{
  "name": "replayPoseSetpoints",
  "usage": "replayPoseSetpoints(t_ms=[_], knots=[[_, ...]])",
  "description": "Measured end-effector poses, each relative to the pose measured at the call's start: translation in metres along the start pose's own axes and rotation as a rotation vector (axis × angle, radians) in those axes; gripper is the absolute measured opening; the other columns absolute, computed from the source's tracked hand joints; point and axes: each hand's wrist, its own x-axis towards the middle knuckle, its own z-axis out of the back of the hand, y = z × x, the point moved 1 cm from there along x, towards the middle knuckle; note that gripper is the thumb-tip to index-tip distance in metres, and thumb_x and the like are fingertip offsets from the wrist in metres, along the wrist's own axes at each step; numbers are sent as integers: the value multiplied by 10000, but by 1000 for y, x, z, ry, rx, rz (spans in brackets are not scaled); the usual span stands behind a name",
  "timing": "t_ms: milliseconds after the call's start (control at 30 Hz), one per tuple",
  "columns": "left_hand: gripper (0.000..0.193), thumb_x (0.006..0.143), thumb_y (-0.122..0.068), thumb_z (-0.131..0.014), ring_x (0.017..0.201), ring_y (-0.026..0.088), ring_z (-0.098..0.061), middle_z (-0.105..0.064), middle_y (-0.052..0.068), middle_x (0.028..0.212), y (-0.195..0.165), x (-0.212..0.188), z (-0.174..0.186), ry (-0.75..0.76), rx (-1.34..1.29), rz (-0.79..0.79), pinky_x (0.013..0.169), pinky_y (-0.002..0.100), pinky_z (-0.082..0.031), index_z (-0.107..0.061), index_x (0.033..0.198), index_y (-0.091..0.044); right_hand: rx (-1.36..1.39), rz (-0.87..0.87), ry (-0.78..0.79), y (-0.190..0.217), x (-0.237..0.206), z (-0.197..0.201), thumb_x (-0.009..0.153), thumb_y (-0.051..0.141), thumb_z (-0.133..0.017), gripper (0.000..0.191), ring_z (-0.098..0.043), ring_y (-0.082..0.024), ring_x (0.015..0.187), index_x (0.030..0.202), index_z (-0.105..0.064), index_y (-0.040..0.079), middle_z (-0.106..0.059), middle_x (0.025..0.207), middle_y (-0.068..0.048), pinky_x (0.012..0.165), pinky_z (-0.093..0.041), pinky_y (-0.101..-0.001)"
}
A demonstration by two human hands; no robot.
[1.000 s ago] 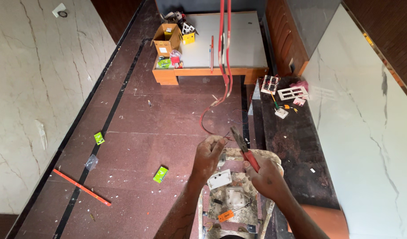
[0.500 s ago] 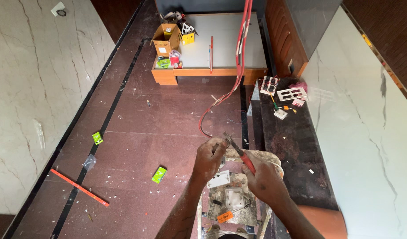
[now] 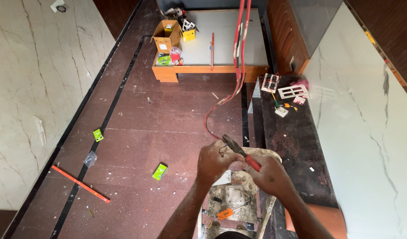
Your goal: The person trims the edges of a hole in a white ceiling using a knife, then uses pliers to strip and connect red and black wires while standing on a platform.
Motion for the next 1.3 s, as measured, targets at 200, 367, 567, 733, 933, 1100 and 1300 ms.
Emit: replayPoseSetpoints(t_ms=[200,367,567,733,933,1100,1300], knots=[[476,721,-243,-905,447,145,-460,-514,37,501,5,-8,-24,-222,20,-37,494,338,-445,-502,569,-38,11,-157,82,-38,4,-25,886,396,-725,427,-604,-237,550,765,-713,-14,-629,593,-140,573,-466,-422],[304,885,-172,-821,437,110,-510,-622,-1,576,15,-15,-31,-467,-47,262,445,335,-403,-633,654,-108,1244,-503,6,-46,2,-45,1009,325,-616,375,-430,-91,463,933,-756,-14,-539,599,30,408,-330,-318],[294,893,-162,-747,552,79,-407,-476,-17,652,25,-28,-17,-306,-249,250,457,283,-379,-482,807,-68,587,-176,-462,-38,-4,-17,970,201,-648,206,-697,-138,734,1041,-719,21,-751,817,-112,665,-535,-242],[204,998,-278,-617,654,68,-489,-539,-32,771,30,-36,-13,-148,-677,274,555,253,-467,-544,953,-93,791,108,-613,-23,-3,-17,960,193,-649,236,-768,-193,993,1153,-630,60,-764,1022,-134,888,-633,-356],[274,1033,-349,-595,622,58,-446,-507,-23,741,30,-35,-12,-102,-691,324,529,234,-409,-552,946,-92,434,-117,-552,-17,11,-46,999,211,-597,259,-713,-217,906,1194,-647,48,-766,1021,-172,819,-568,-379],[305,1000,-381,-648,628,51,-482,-534,-29,744,24,-37,-7,-59,-649,294,554,242,-455,-566,922,-98,193,-71,-559,-11,21,-47,982,197,-627,246,-710,-230,881,1176,-673,53,-763,1019,-122,907,-442,-441],[295,999,-360,-655,611,42,-496,-526,-39,719,16,-38,1,-51,-508,263,540,230,-437,-608,908,-83,150,-33,-482,-23,26,-31,853,271,-786,357,-730,-241,899,1128,-692,64,-756,1000,-119,835,-563,-397]])
